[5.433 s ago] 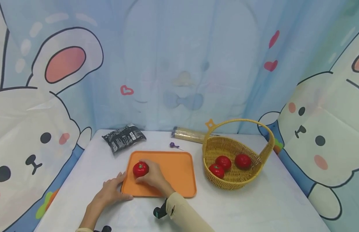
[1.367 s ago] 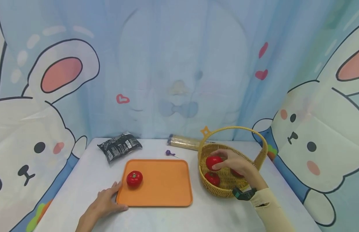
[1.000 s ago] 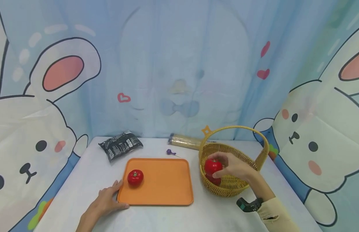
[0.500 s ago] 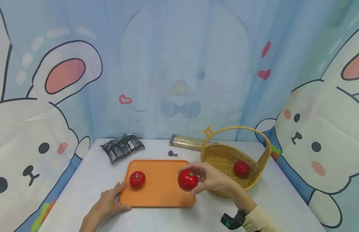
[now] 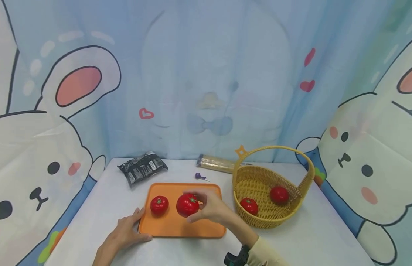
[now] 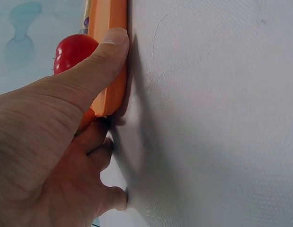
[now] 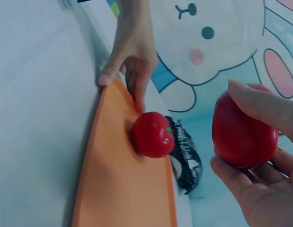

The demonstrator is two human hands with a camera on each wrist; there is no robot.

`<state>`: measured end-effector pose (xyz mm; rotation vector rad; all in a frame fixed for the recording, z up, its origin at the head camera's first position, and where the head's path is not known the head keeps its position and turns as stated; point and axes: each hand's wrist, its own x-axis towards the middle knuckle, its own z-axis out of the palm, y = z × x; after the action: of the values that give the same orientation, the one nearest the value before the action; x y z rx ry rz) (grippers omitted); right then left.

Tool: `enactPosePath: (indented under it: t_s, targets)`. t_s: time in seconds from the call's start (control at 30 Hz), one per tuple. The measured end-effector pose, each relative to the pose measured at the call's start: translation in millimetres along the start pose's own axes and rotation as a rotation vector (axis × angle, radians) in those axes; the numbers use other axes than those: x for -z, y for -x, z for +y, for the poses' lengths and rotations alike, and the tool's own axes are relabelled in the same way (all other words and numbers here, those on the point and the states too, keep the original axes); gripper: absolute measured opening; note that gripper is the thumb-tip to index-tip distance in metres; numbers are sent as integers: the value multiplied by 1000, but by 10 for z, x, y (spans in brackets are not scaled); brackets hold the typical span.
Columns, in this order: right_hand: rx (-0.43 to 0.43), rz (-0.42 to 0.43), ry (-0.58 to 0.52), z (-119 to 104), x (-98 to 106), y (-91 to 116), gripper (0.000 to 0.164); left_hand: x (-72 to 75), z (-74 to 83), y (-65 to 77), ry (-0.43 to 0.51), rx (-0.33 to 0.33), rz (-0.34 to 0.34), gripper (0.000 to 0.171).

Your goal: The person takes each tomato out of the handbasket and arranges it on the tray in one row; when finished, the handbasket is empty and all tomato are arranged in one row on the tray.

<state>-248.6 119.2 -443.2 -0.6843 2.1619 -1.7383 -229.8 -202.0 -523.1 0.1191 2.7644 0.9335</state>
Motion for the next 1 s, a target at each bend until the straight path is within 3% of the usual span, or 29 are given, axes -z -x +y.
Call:
enactPosePath:
  t_s: [0.23, 0.47, 1.0]
  targets:
    - [-49, 168, 141, 155, -256, -268, 70, 38, 10, -14, -4, 1, 1, 110]
    - [-90, 218, 262, 328, -338, -429, 67, 27, 28, -34, -1, 14, -4, 109]
    - [-137, 261, 353, 663, -368, -607, 69, 9, -26, -22, 22, -19, -6, 110]
